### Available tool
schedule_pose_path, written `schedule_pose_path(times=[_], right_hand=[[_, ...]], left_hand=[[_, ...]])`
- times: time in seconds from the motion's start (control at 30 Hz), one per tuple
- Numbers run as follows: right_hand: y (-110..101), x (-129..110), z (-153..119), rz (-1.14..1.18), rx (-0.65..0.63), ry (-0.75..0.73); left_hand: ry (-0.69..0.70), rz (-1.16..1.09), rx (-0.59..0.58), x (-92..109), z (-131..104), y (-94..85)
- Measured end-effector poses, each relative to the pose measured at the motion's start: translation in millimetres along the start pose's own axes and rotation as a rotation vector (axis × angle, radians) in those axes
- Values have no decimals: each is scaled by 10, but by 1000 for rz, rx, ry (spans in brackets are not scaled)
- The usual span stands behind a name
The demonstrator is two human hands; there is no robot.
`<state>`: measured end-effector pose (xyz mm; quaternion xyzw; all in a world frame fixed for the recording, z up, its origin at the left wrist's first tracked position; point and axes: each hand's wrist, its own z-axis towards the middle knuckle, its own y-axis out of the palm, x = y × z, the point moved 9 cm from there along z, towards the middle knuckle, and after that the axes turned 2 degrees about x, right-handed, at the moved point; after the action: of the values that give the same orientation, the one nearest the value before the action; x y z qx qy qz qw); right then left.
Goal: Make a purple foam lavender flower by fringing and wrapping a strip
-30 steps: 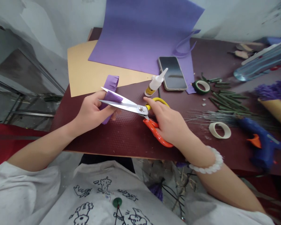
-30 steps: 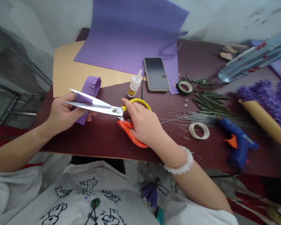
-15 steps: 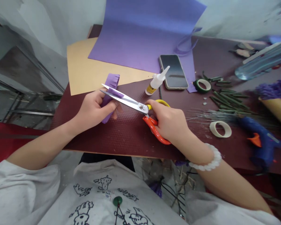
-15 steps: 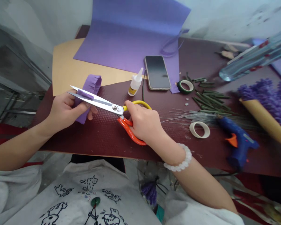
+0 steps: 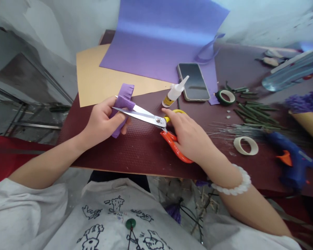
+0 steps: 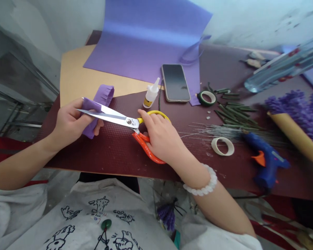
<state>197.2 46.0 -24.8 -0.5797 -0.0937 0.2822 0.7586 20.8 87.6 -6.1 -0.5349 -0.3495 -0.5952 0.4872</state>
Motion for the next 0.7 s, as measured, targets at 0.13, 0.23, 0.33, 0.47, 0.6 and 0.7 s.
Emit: schedule_pose_path(times=[0.13, 0.23, 0.33, 0.47, 0.6, 0.7], right_hand=[[-22, -3, -2, -56, 16, -5], [-41, -20, 3, -93, 36, -14], [-49, -13, 7, -104, 44, 4], [-31, 23, 3, -77, 13, 68], [-49, 14, -5, -61, 24, 86], [-69, -4, -12, -75, 44, 82]], left_hand=[[5, 17, -18, 31, -8, 38], [5, 28, -30, 45, -17, 65], [6, 14, -30, 43, -18, 73], [-20, 10, -17, 14, -13, 69], [-26, 48, 6, 24, -7, 44], [-2, 75, 47, 57, 0, -10]])
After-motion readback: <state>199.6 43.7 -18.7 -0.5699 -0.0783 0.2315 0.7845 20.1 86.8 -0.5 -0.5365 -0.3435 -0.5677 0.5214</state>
